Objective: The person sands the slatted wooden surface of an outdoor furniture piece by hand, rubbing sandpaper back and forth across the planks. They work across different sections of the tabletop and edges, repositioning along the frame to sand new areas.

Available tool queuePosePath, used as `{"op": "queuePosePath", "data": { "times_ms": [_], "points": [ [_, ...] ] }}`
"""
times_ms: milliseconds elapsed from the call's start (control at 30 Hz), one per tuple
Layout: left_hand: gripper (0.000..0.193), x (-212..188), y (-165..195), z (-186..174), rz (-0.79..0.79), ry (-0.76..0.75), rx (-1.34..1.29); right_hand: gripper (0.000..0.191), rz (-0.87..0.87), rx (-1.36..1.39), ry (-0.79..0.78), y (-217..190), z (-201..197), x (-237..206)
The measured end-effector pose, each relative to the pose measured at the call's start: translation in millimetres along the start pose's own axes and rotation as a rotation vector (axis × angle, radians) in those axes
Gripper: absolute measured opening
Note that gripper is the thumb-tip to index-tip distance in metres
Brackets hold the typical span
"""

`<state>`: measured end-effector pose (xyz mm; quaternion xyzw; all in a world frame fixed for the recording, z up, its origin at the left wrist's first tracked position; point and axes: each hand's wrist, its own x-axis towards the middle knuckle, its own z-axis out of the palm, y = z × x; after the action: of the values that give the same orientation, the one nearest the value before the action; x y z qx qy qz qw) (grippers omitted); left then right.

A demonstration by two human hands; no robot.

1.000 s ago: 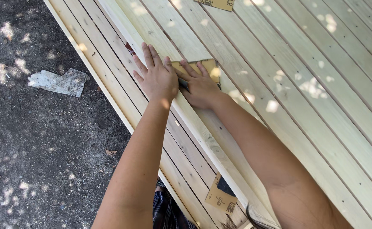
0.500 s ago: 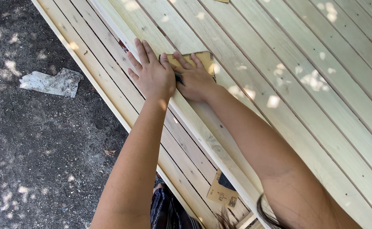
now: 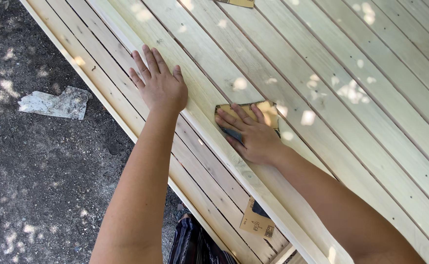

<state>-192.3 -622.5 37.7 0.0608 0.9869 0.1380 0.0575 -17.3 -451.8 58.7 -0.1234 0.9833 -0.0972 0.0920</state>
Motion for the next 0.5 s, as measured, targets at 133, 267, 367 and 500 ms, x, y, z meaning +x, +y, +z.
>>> {"op": "queuePosePath", "data": {
  "times_ms": [133,267,367,500],
  "points": [
    [0.074,16.7,-1.7,-3.4,0.051,0.030,-0.009,0.061,0.111,-0.034,-0.015,-9.9,-32.6,115.0],
    [0.073,28.5,-10.8,-2.9,0.093,0.018,-0.024,0.060,0.144,-0.089,0.062,-28.7,-45.0,161.5],
    [0.071,42.7,-19.2,-7.0,0.133,-0.004,0.034,0.061,0.077,-0.009,0.053,-33.2,-33.2,135.0],
    [0.071,69.3,-27.7,-11.7,0.227,-0.032,0.100,0.059,0.089,-0.001,-0.067,-18.4,-25.4,113.2]
  ]
}}
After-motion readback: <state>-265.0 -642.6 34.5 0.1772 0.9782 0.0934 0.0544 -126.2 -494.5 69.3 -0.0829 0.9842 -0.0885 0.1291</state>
